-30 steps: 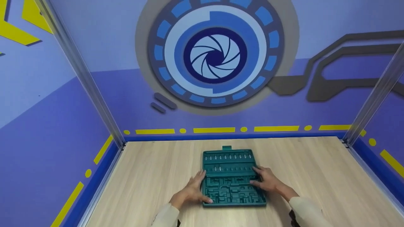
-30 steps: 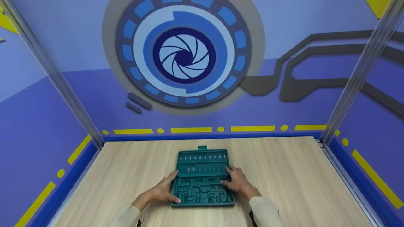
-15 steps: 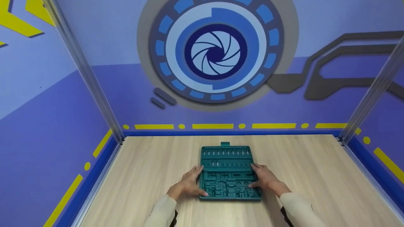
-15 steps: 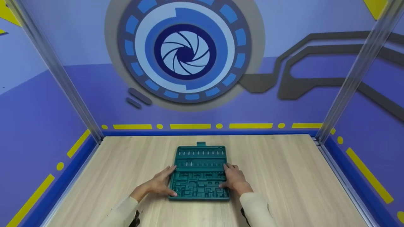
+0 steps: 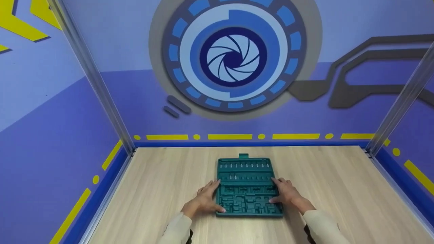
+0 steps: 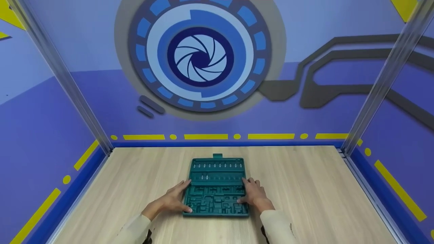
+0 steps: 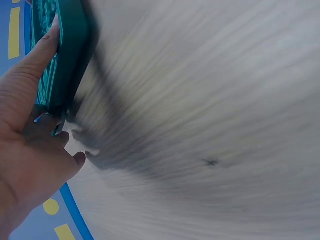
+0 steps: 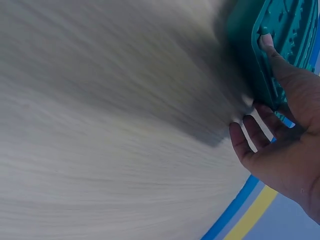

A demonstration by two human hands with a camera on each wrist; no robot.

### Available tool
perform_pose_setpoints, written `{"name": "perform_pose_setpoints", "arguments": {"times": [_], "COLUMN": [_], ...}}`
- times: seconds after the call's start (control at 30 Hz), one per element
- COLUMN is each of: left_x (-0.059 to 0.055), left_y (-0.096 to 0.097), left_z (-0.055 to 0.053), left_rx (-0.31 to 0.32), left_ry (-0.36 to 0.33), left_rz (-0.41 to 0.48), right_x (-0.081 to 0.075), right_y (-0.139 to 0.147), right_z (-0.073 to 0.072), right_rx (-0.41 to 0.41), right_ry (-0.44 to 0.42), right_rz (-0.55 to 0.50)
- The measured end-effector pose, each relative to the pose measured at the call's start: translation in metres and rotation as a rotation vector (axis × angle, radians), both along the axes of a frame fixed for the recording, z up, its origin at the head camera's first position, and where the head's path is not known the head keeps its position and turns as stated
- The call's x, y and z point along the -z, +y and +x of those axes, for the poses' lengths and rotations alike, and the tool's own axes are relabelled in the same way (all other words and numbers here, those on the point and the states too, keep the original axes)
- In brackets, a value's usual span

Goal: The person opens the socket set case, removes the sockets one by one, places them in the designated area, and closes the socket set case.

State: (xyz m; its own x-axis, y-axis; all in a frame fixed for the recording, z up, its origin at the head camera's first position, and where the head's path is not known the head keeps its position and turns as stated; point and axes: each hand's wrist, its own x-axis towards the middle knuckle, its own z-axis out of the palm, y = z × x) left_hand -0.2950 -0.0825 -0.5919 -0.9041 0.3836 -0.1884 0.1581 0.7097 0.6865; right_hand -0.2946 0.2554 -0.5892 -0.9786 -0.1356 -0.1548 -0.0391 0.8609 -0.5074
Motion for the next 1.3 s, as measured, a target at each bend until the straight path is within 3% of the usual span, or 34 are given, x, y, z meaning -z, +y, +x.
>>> {"name": "perform_pose_setpoints", "arguments": {"times": [0.43,0.7,0.93,1.13,1.3], "left_x": [-0.008,-0.007,-0.003,0.001,0.001], "left_y": [0.000,-0.006,-0.006,-0.007,-0.002], "left_z": [-0.010,-0.017,-0.016,-0.007,-0.004], "left_rx": [0.010,0.040,0.025,0.003,0.024], "left_ry": [0.010,0.021,-0.016,-0.038,-0.031], "left_rz": [0.006,0.039,0.039,0.025,-0.018], "right_x": [-0.010,-0.019,-0.041,-0.019,0.003], "right_y": [0.000,-0.003,-0.024,-0.073,-0.104], "right_z": [-0.010,-0.021,-0.042,-0.045,-0.042], "right_rx": [-0.012,-0.094,-0.124,-0.216,-0.149], "right_ry": [0.034,0.070,0.130,0.196,0.217], "right_rz": [0.015,0.102,-0.035,-0.192,-0.167]}}
